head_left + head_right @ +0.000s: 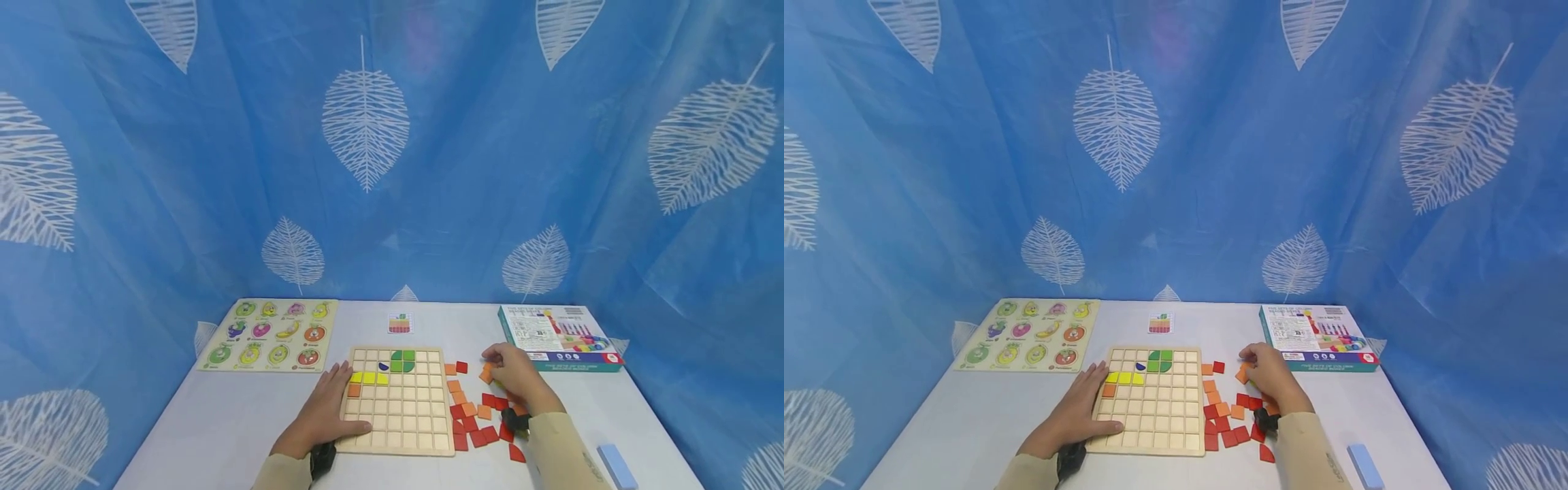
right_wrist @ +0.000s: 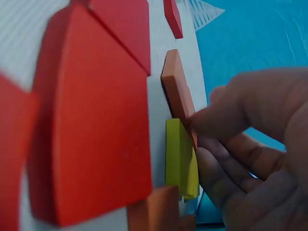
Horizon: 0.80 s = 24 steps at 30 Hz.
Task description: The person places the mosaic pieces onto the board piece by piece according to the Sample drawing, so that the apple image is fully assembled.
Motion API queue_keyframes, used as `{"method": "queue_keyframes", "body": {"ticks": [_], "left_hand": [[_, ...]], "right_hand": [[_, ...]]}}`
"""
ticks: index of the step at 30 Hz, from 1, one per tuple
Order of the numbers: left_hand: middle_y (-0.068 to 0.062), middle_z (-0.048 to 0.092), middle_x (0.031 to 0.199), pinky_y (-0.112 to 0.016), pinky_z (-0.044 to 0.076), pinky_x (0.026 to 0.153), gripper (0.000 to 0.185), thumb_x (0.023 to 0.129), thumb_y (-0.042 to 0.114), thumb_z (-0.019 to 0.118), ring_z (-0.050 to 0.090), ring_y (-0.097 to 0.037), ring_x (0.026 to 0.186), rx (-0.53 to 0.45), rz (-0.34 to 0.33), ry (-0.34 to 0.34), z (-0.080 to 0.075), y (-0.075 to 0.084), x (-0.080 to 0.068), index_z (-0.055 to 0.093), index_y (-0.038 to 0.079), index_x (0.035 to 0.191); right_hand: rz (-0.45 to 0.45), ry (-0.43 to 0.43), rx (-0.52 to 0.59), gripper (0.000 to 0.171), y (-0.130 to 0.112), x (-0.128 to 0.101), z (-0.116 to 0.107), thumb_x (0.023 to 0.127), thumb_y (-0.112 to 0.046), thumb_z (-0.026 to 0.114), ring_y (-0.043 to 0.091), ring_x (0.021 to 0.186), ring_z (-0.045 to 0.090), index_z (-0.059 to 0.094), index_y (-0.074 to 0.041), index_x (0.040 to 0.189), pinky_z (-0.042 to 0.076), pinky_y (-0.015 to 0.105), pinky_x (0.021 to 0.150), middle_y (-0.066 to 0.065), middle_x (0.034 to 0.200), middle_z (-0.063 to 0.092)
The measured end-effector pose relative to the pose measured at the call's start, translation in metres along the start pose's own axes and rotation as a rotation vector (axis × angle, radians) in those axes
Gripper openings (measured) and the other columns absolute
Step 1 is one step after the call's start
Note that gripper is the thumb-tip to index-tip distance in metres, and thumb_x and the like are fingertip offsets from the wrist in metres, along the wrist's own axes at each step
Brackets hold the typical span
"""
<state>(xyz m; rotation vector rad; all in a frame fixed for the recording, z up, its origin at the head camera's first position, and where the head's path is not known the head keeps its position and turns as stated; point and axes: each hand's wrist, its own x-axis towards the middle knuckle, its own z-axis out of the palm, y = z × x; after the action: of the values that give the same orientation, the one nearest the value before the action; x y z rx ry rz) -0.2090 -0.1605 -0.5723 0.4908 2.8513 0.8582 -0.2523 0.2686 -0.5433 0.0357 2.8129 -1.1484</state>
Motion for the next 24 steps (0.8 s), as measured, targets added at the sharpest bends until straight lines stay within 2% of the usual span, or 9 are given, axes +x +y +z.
{"method": "queue_keyframes", "body": {"ticks": [5,24], "left_hand": [[-0.017,0.029,0.169,-0.053,0.014,0.126,0.13,0.07,0.082,0.078,0.019,-0.036,0.157,-0.003,0.012,-0.002,0.0022,0.0013,0.0007,0.036,0.0,0.162],[-0.019,0.029,0.169,-0.053,0.013,0.126,0.127,0.071,0.078,0.079,0.019,-0.037,0.157,0.017,0.008,-0.001,-0.0015,0.0034,-0.0022,0.036,-0.001,0.161]], "right_hand": [[-0.021,0.015,-0.049,0.03,0.0024,-0.0038,0.0002,0.086,0.004,0.078,0.027,0.098,0.06,0.074,-0.003,0.114,0.055,0.054,0.096,0.007,0.109,0.068],[-0.029,0.054,-0.095,0.027,-0.0048,-0.0022,0.0048,0.087,-0.001,0.083,0.027,0.098,0.062,0.075,-0.004,0.113,0.055,0.054,0.098,0.007,0.106,0.069]]}}
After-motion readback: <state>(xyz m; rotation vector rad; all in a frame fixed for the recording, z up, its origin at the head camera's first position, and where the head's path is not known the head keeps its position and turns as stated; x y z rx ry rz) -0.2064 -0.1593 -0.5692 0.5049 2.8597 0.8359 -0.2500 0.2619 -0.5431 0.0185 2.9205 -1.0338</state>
